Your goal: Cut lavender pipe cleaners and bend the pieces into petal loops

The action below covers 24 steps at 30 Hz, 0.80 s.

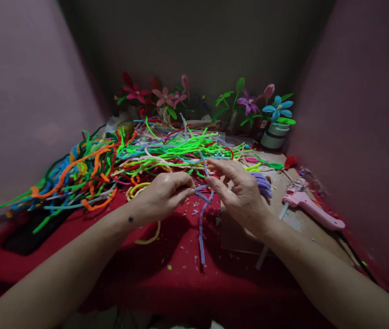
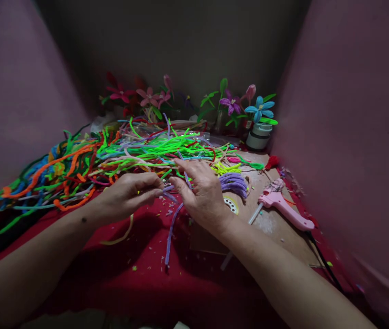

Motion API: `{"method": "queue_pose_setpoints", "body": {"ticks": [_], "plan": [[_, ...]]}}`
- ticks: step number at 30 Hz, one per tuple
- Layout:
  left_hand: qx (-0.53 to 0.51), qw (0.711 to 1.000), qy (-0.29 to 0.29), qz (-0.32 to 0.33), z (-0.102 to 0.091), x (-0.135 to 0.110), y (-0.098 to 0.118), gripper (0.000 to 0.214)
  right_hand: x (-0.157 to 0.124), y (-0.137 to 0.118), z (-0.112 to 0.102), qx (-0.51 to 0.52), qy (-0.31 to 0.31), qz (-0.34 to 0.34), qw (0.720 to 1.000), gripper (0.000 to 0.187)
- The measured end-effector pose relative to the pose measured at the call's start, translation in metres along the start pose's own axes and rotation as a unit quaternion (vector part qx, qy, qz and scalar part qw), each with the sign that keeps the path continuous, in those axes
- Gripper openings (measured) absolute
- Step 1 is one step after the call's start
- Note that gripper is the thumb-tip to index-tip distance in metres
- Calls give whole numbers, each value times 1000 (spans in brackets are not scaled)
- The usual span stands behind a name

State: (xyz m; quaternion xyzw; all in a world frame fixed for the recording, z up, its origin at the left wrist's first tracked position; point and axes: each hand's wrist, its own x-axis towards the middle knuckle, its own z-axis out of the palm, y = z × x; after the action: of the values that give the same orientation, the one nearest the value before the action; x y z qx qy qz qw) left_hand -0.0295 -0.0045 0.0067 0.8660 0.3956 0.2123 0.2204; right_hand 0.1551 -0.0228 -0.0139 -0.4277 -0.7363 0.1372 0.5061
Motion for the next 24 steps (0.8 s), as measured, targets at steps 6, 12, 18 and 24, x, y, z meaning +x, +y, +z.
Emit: {"method": "queue_pose_setpoints", "body": {"ticks": [6, 12, 18, 24], "plan": [[-101, 993, -28, -49, 4, 4, -2, 20, -5, 6, 8, 22, -252, 104, 962, 27], [-203, 973, 1, -107, 5, 6, -1, 18, -6, 8, 14, 116, -240, 185, 946, 25], [-288, 944, 33, -155, 13, 5, 1, 19, -3, 6, 18, 255, -191, 277, 907, 24], [-256, 956, 73, -124, 19, 6, 3, 15, -7, 5, 24, 390, -183, 345, 834, 24]]}}
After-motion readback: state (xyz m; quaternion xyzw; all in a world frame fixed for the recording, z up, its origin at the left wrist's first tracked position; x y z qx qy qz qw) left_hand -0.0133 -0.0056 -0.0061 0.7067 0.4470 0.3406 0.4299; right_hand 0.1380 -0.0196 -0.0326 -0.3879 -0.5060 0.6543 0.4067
